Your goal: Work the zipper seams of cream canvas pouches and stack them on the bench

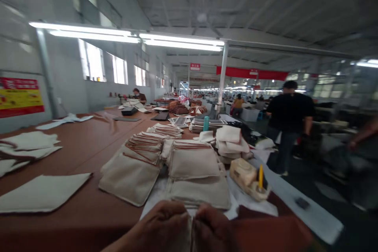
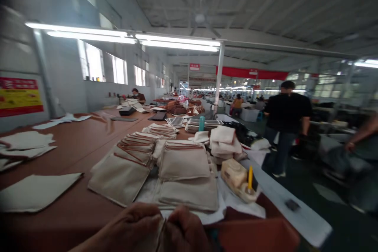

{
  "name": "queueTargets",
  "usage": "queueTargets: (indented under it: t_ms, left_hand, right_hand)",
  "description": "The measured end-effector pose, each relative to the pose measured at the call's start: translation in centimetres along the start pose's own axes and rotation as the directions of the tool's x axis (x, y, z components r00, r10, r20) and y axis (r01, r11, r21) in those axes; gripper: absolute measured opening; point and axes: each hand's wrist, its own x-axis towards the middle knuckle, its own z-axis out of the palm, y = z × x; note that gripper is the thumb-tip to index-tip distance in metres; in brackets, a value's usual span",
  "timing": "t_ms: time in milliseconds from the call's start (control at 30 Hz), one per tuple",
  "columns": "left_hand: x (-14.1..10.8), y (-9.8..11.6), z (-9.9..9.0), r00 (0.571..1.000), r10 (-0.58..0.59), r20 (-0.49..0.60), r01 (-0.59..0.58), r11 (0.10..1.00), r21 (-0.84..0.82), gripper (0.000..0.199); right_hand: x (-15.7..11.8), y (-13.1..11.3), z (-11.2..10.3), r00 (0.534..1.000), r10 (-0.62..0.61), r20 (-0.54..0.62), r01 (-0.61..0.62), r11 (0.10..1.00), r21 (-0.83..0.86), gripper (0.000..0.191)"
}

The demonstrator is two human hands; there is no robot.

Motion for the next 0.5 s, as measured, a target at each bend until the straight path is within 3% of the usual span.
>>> queueTargets:
  t_ms: [133, 267, 367, 433, 500]
  left_hand:
    - [0.0, -0.9, 0.4, 0.986, 0.129, -0.11, -0.101, 0.968, 0.231, 0.035]
    - [-0.9, -1.7, 0.7, 0.988, 0.128, -0.085, -0.106, 0.969, 0.225, 0.037]
    - [-1.9, -1.8, 0.8, 0.992, 0.102, -0.074, -0.097, 0.993, 0.063, 0.038]
    - [-2.6, -1.8, 1.0, 0.996, 0.092, -0.021, -0.094, 0.982, -0.164, 0.038]
    - [-3.1, -1.9, 1.2, 0.994, 0.084, 0.077, -0.045, 0.91, -0.412, 0.039]
  right_hand:
    - [-1.5, -1.5, 0.7, 0.991, -0.059, -0.117, 0.037, 0.983, -0.179, 0.028]
    - [-2.7, -2.8, 1.7, 0.987, -0.11, -0.12, 0.072, 0.956, -0.284, 0.021]
    - [-3.3, -3.6, 2.4, 0.987, -0.151, -0.062, 0.124, 0.94, -0.318, 0.02]
    - [-3.5, -3.9, 2.7, 0.981, -0.194, 0.0, 0.183, 0.923, -0.338, 0.019]
    - [-3.7, -3.9, 2.7, 0.967, -0.247, 0.07, 0.255, 0.901, -0.351, 0.018]
